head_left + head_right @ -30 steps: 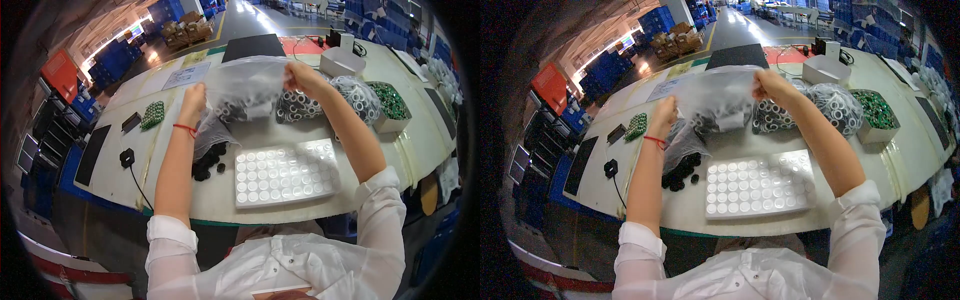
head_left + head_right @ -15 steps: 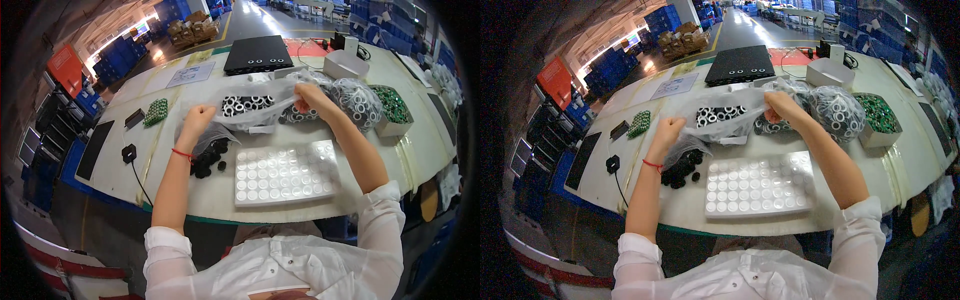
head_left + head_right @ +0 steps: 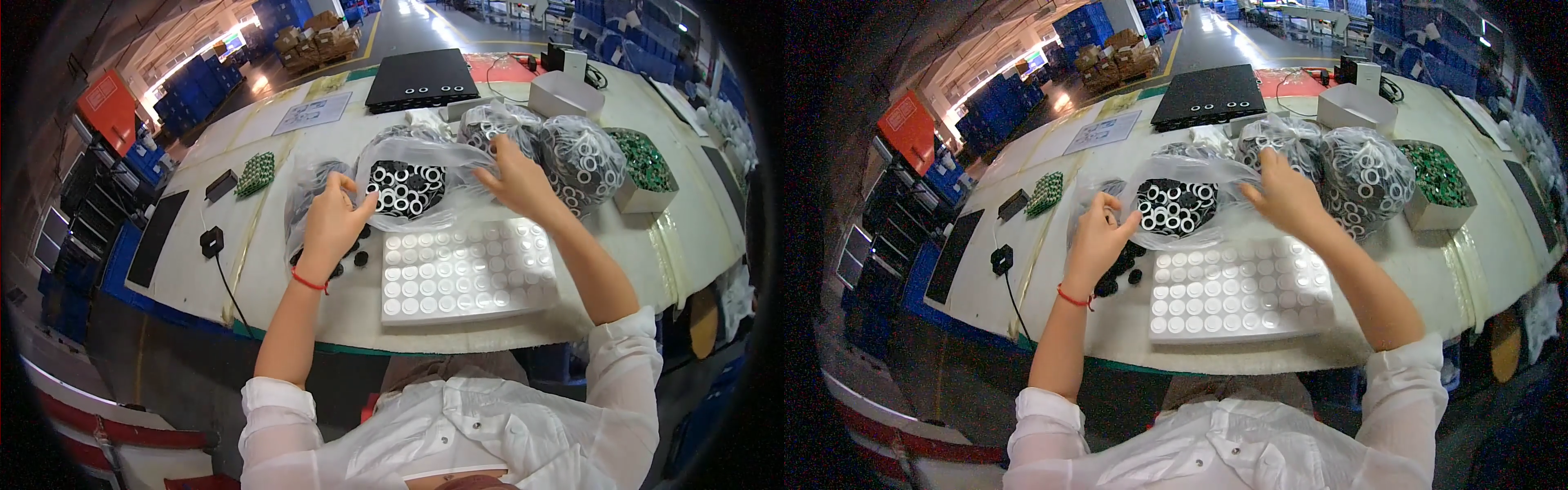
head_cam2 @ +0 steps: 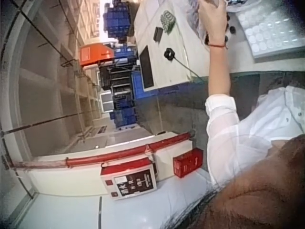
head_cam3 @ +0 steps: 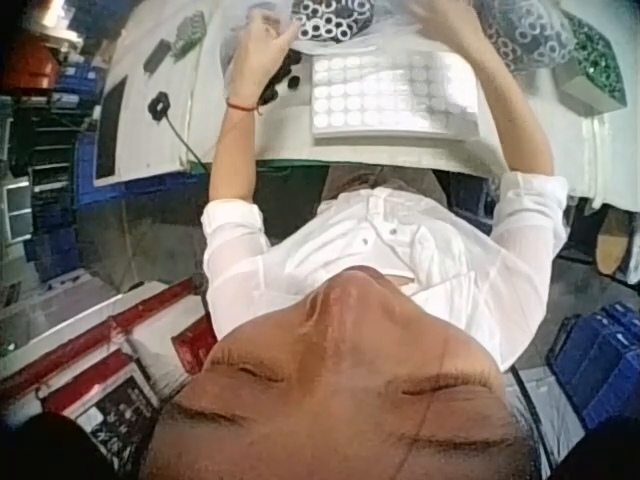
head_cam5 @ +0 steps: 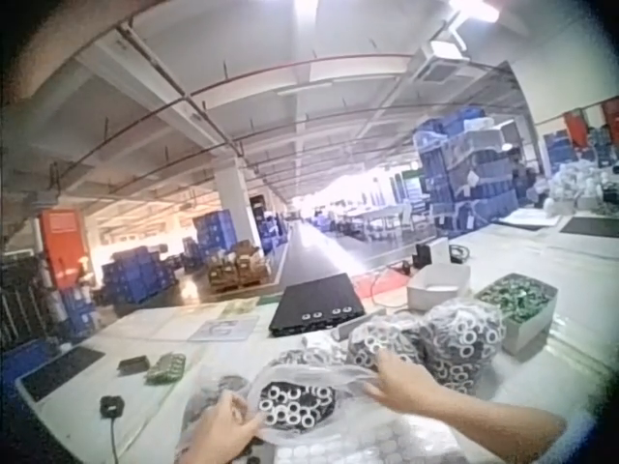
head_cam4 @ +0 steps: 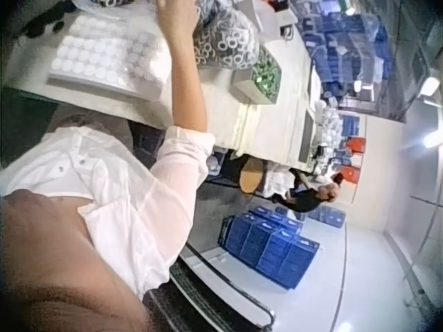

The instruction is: The person sorts circular components by hand, placing them into a grid-like tray.

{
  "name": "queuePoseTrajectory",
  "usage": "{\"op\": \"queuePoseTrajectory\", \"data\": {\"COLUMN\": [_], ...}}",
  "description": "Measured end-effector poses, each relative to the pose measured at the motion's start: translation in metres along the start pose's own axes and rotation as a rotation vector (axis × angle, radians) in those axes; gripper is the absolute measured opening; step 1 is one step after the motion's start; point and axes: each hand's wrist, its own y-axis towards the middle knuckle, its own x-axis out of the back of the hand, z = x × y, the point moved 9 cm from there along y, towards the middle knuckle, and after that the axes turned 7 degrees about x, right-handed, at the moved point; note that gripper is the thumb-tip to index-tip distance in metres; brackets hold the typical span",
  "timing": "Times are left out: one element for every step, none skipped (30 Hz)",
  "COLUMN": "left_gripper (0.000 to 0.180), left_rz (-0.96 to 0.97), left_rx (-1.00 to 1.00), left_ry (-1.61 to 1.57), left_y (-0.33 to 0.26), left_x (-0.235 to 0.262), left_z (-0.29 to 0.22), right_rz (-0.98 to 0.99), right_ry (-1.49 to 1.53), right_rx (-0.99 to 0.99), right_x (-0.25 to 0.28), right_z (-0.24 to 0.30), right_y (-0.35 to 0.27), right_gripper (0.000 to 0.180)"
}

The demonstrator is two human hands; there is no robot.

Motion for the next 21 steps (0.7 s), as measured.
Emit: {"op": "queuePoseTrajectory", "data": {"left_gripper": [0.026,0.024,0.024,0.022,0.020,0.018,0.018,0.018,0.019,0.020,0.020,0.020,0.020,0.021,0.021,0.022,0.024,0.025,0.027,0.026,0.026], "left_rz": [-0.061,-0.122,-0.126,-0.091,-0.055,-0.048,-0.041,0.008,0.061,0.057,0.077,0.113,0.145,0.150,0.166,0.166,0.166,0.243,0.314,0.316,0.327], "left_rx": [-0.006,-0.007,0.005,-0.053,-0.108,-0.229,-0.229,-0.252,-0.274,-0.243,-0.246,-0.165,-0.083,-0.039,-0.040,-0.046,-0.050,0.040,0.133,0.117,0.121], "left_ry": [0.001,0.003,0.010,0.042,0.074,0.140,0.144,0.231,0.316,0.271,0.270,0.185,0.105,0.018,0.015,-0.189,-0.394,-0.380,-0.364,-0.380,-0.385], "left_y": [-0.008,-0.016,-0.022,-0.026,-0.028,-0.033,-0.033,-0.033,-0.032,-0.030,-0.031,-0.027,-0.025,-0.027,-0.030,-0.034,-0.038,-0.044,-0.051,-0.057,-0.060], "left_x": [0.009,0.015,0.015,0.008,0.000,-0.011,-0.014,-0.022,-0.032,-0.035,-0.037,-0.035,-0.032,-0.026,-0.025,-0.021,-0.015,-0.018,-0.020,-0.027,-0.032], "left_z": [-0.012,-0.019,-0.021,-0.030,-0.037,-0.046,-0.046,-0.048,-0.048,-0.043,-0.046,-0.042,-0.038,-0.033,-0.022,-0.012,-0.002,0.013,0.028,0.042,0.053], "right_rz": [0.001,-0.212,-0.425,-0.361,-0.295,-0.070,-0.071,0.091,0.255,0.257,0.258,0.091,0.145,0.146,0.150,0.211,0.269,0.310,0.378,0.360,0.340], "right_ry": [0.004,-0.070,-0.137,-0.024,0.094,0.252,0.257,0.381,0.507,0.524,0.535,0.561,0.552,0.603,0.653,0.779,0.905,1.025,1.047,0.990,0.930], "right_rx": [-0.002,0.170,0.347,0.465,0.582,0.694,0.687,0.688,0.682,0.617,0.545,0.449,0.318,0.239,0.163,0.160,0.154,0.115,0.061,0.003,-0.054], "right_x": [0.008,0.036,0.055,0.047,0.039,0.022,0.016,-0.008,-0.032,-0.055,-0.070,-0.059,-0.061,-0.058,-0.050,-0.043,-0.034,-0.022,-0.014,-0.009,-0.003], "right_z": [0.017,0.055,0.089,0.106,0.120,0.133,0.135,0.136,0.135,0.115,0.095,0.077,0.060,0.048,0.042,0.040,0.038,0.035,0.031,0.015,-0.003], "right_y": [0.003,0.008,0.005,0.002,-0.002,-0.004,-0.001,0.006,0.010,0.026,0.038,0.043,0.053,0.050,0.049,0.042,0.034,0.023,0.013,0.002,-0.009], "right_gripper": [0.023,0.022,0.022,0.023,0.025,0.025,0.025,0.026,0.028,0.031,0.034,0.038,0.037,0.033,0.030,0.025,0.021,0.018,0.018,0.018,0.018]}}
